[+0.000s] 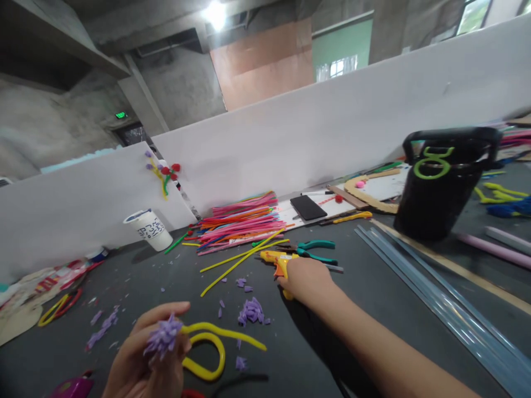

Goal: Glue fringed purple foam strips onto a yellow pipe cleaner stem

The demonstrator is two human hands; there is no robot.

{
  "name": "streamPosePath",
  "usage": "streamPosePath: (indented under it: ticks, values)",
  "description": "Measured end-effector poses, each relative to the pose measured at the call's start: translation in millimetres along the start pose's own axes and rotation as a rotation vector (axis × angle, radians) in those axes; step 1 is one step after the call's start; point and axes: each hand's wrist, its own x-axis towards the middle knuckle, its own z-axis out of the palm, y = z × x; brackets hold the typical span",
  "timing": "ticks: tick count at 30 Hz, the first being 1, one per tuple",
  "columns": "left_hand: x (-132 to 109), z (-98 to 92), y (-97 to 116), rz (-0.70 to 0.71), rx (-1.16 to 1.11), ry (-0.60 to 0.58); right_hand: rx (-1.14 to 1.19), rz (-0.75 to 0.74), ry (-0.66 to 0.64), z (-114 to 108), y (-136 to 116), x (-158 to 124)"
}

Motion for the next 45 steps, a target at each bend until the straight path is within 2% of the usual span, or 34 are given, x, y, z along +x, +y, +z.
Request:
streamPosePath:
  ticks: [2, 4, 9, 12, 15, 20, 23, 27, 32, 34, 39, 45]
  values:
    - [5, 0.7, -2, -0.067, -0.043, -0.047, 0.091, 0.02, -0.051, 0, 4, 4]
    - [12, 3.8, -3, -0.081, -0.091, -0.009, 0.221, 0.022, -0.078, 0, 5, 9]
    - [36, 6.1, 0, -0.412, -0.281, -0.014, 0.726, -0.044, -0.059, -2, -5, 9]
    - [44, 3.2, 1, -0.527, -0.351, 0.013, 1.062, -0.114, -0.044, -6, -12, 0]
    - [45, 2.9, 1, -0.643, -0.402, -0.017, 1.294, -0.156, -0.098, -10, -17, -11]
    - [41, 5.8, -1, -0.667, -0.386, -0.104, 1.466, -0.232, -0.245, -16, -22, -26]
    - [41, 6.0, -4, -0.64, -0.342, -0.125, 1.471, -0.293, -0.305, -18, -28, -37]
    - [42, 4.9, -9, -0.618, -0.299, -0.122, 1.285, -0.299, -0.247, -15, -34, -53]
    - [41, 4.4, -12, -0.589, -0.281, -0.127, 0.911, -0.465, 0.034, -12, -39, -63]
    - [40, 4.7, -12, -0.591, -0.275, -0.133, 0.818, -0.525, 0.084, -13, -40, -64]
    - [39, 5.7, -13, -0.597, -0.256, -0.162, 0.771, -0.559, 0.072, -13, -43, -63]
    - [39, 6.8, -12, -0.613, -0.26, -0.158, 0.735, -0.575, 0.127, -11, -45, -65]
